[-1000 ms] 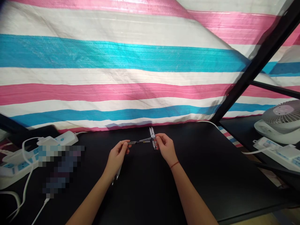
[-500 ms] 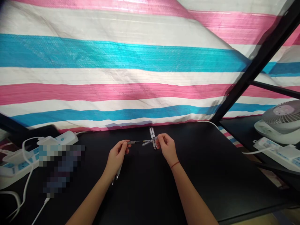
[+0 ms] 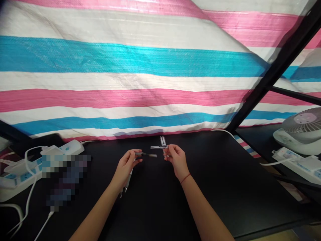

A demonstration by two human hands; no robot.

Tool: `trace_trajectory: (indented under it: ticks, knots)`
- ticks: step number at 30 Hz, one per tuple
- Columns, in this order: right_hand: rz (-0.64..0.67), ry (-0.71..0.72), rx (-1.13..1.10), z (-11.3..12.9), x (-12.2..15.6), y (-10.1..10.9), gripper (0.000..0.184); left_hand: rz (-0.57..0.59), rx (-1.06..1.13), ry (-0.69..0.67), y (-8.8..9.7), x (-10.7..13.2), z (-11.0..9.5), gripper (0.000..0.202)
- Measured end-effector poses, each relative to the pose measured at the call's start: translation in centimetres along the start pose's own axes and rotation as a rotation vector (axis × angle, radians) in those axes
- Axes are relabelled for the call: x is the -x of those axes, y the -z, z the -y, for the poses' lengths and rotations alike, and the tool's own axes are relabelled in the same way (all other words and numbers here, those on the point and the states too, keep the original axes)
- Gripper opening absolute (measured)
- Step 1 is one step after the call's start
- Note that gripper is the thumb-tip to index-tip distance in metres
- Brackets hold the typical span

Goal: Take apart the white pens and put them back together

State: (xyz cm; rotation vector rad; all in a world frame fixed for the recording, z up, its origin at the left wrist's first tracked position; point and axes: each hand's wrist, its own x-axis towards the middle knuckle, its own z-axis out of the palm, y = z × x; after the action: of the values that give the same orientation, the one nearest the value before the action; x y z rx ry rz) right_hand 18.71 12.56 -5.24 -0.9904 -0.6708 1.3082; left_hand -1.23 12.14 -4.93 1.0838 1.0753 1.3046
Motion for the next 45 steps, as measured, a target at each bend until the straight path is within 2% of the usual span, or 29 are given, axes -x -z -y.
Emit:
trace_trajectory:
  ticks: [3, 5, 9, 15, 17, 18, 21, 23, 25, 28, 32, 36, 39, 42, 45]
  knots:
    - [0.068, -0.119, -0.042, -0.6, 1.0, -1.3, 0.029, 0.118, -0.012, -0.02, -0.7, 0.5, 0.1, 0.033]
    - [0.141, -0.173, -0.045, -1.2, 1.8, -2.1, 0.03, 0.144, -0.002, -0.027, -1.1, 0.7, 0.4, 0.031]
    - [0.255, -0.177, 0.053, -2.2, 2.7, -3.3, 0.031, 0.073, 0.115, -0.042, -1.3, 0.7, 0.9, 0.03]
    - [0.334, -0.122, 0.19, -3.4, 2.9, -3.9, 0.03, -0.022, 0.274, 0.047, -1.6, 0.9, 1.0, 0.03]
    - [0.377, -0.042, 0.349, -3.6, 2.9, -3.9, 0.028, -0.071, 0.296, 0.055, -1.7, 0.9, 0.9, 0.03]
    - [0.39, 0.044, 0.475, -3.7, 3.0, -3.9, 0.026, -0.093, 0.298, 0.053, -1.7, 0.9, 0.8, 0.031]
    - [0.406, 0.435, 0.925, -3.8, 3.0, -3.8, 0.018, -0.124, 0.291, 0.047, -1.7, 0.9, 0.4, 0.032]
    - [0.435, 0.64, 1.161, -3.9, 2.9, -3.7, 0.019, -0.114, 0.28, 0.056, -1.6, 0.9, 0.2, 0.031]
    - [0.48, 0.723, 1.316, -4.1, 2.8, -3.6, 0.024, -0.109, 0.266, 0.068, -1.6, 0.9, -0.1, 0.031]
    - [0.529, 0.752, 1.417, -4.4, 2.6, -3.4, 0.023, -0.108, 0.256, 0.08, -1.6, 1.0, -0.1, 0.032]
    - [0.533, 0.761, 1.422, -4.5, 2.4, -3.0, 0.015, -0.092, 0.275, 0.092, -1.5, 0.9, 0.0, 0.031]
    - [0.518, 0.726, 1.403, -4.1, 2.2, -2.6, 0.017, -0.095, 0.315, 0.088, -1.4, 0.8, 0.1, 0.031]
    - [0.4, 0.569, 1.18, -3.2, 1.9, -2.1, 0.017, -0.033, 0.329, 0.099, -1.5, 0.8, 0.1, 0.03]
    - [0.24, 0.425, 0.846, -2.1, 1.3, -1.4, 0.021, 0.096, 0.308, 0.144, -1.8, 1.1, 0.3, 0.029]
    - [0.177, 0.325, 0.578, -0.9, 0.8, -0.9, 0.025, 0.199, 0.275, 0.195, -2.1, 1.5, 0.5, 0.029]
